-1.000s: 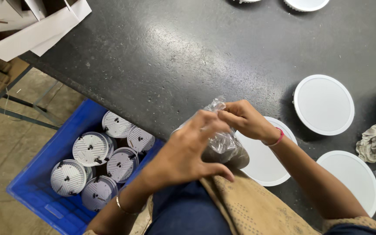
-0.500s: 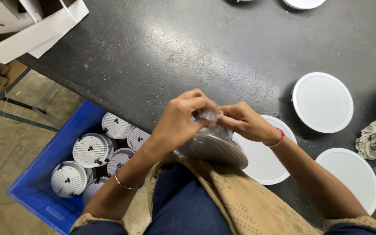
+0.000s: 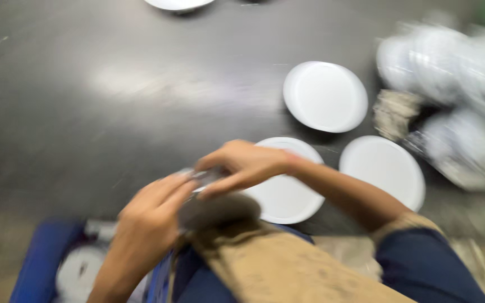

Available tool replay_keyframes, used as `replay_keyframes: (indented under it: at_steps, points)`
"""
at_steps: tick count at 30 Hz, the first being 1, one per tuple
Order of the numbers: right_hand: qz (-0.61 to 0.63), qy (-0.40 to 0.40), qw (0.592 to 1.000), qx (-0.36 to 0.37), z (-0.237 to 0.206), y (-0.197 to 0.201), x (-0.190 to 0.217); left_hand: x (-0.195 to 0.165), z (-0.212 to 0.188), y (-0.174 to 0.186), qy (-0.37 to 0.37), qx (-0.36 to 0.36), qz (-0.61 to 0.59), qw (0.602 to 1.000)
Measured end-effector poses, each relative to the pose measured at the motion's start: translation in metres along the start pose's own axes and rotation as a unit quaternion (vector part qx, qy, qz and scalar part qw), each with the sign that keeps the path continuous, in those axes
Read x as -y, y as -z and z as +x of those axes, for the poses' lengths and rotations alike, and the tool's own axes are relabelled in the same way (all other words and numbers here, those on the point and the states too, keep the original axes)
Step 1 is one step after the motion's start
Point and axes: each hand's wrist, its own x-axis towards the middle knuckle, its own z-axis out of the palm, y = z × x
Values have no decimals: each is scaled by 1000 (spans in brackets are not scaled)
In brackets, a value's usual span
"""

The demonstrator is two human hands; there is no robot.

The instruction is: The person wipes round LED panel light diffusers with a cloth, slides each unit into a clear plastic bag, and stacks the bagged lights on the workbench and into a blue crate. They occasionally reach into a white sack on the floor for supplies and place finished units aside.

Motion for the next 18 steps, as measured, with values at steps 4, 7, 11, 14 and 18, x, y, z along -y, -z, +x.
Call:
replay_keyframes:
  at_steps: [4,7,11,14,18]
  points:
    - [-31,34,994,-96,-7,-11,-14,20,-6,-10,61,2,-65,996]
    - [42,2,977,-208,-18,-6,-47,85,-17,-23,39,-76,-179,980]
    - [326,-147,849,-390,-88,33,-105,203,-29,-57,214,-85,-71,970]
    - [410,27,738,-535,-170,52,-120,270,-32,-81,366,49,0,929]
    - [318,89,624,-708,-287,80,-112,278,-44,-106,383,61,-1,922]
